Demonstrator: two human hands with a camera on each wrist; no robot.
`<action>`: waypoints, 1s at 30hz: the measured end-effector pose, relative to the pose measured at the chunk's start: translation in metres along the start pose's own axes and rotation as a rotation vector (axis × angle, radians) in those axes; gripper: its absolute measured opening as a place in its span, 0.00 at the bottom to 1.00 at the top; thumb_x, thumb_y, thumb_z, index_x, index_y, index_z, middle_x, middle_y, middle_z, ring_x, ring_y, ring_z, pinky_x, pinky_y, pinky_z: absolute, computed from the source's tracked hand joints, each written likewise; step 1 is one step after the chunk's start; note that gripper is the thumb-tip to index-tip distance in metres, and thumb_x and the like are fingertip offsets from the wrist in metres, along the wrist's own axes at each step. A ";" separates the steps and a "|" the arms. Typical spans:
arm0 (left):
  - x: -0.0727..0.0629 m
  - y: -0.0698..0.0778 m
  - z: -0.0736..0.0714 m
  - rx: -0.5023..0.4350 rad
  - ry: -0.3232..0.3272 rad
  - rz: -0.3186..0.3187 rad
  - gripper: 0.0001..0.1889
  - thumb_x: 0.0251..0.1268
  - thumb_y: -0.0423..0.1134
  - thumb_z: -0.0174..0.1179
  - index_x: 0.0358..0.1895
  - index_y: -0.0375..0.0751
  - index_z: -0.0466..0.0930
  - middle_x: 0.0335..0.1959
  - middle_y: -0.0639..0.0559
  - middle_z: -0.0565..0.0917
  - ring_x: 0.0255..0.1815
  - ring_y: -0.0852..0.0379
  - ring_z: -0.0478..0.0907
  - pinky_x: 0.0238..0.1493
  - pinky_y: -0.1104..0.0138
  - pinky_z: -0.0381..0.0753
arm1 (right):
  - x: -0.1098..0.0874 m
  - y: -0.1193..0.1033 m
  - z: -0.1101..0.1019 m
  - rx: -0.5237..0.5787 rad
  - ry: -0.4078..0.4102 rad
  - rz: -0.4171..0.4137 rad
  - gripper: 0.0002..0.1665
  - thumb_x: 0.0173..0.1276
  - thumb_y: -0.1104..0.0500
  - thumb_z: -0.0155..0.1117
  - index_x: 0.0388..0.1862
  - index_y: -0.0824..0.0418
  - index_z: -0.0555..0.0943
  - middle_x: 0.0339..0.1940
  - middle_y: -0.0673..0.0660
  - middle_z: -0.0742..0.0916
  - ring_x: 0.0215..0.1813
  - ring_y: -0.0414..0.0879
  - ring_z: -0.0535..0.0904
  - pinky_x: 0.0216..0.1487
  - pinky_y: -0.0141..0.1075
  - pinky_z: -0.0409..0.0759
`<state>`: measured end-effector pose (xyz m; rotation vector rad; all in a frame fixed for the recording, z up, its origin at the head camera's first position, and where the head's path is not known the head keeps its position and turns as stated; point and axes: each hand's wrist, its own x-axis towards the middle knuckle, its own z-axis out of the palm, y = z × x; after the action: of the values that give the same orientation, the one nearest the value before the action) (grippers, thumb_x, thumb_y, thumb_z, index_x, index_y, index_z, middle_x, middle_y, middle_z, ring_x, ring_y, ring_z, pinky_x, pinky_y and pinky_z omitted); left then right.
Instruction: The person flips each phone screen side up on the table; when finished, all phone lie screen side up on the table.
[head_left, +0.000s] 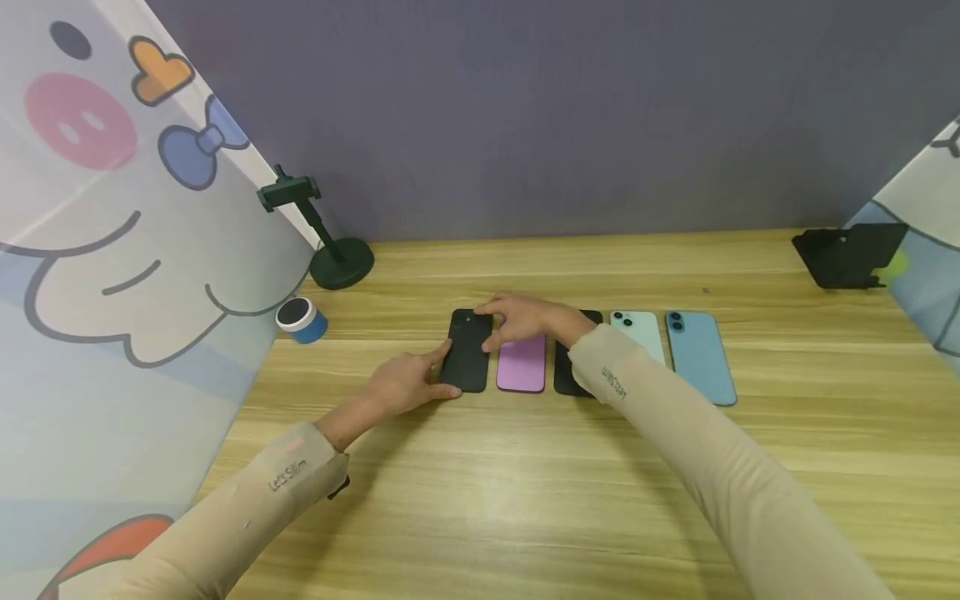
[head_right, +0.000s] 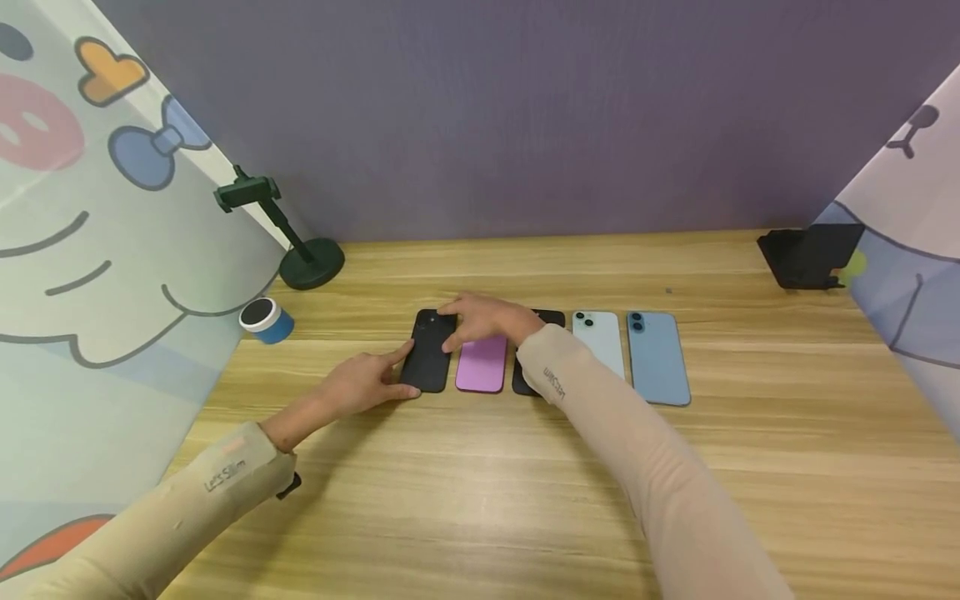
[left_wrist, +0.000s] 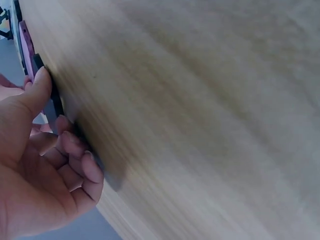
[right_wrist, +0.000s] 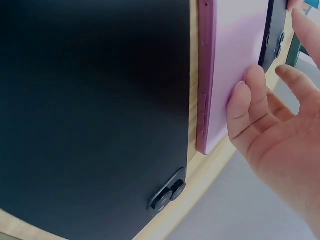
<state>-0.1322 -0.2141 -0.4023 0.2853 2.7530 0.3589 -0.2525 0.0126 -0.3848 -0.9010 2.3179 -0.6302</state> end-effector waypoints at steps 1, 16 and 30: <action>0.000 0.000 0.000 0.001 0.003 0.000 0.50 0.62 0.65 0.63 0.81 0.50 0.49 0.14 0.58 0.65 0.16 0.61 0.58 0.21 0.67 0.58 | 0.000 0.000 0.000 0.000 -0.002 0.004 0.48 0.65 0.43 0.70 0.80 0.50 0.62 0.81 0.60 0.60 0.77 0.60 0.61 0.75 0.58 0.61; 0.002 -0.003 0.004 -0.009 0.023 0.024 0.50 0.63 0.66 0.61 0.81 0.50 0.48 0.14 0.59 0.64 0.16 0.62 0.57 0.22 0.68 0.60 | 0.009 0.001 0.002 0.130 0.041 0.066 0.45 0.64 0.49 0.72 0.78 0.51 0.66 0.78 0.60 0.63 0.76 0.58 0.60 0.75 0.55 0.59; 0.003 -0.005 0.005 -0.035 0.015 0.044 0.50 0.65 0.64 0.61 0.81 0.47 0.47 0.16 0.59 0.63 0.17 0.61 0.56 0.26 0.67 0.62 | 0.017 0.000 -0.003 0.278 -0.017 0.067 0.42 0.64 0.60 0.70 0.77 0.57 0.68 0.77 0.59 0.69 0.60 0.51 0.73 0.60 0.41 0.74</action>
<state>-0.1335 -0.2169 -0.4096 0.3361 2.7557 0.4212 -0.2648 0.0014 -0.3883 -0.6935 2.1666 -0.8863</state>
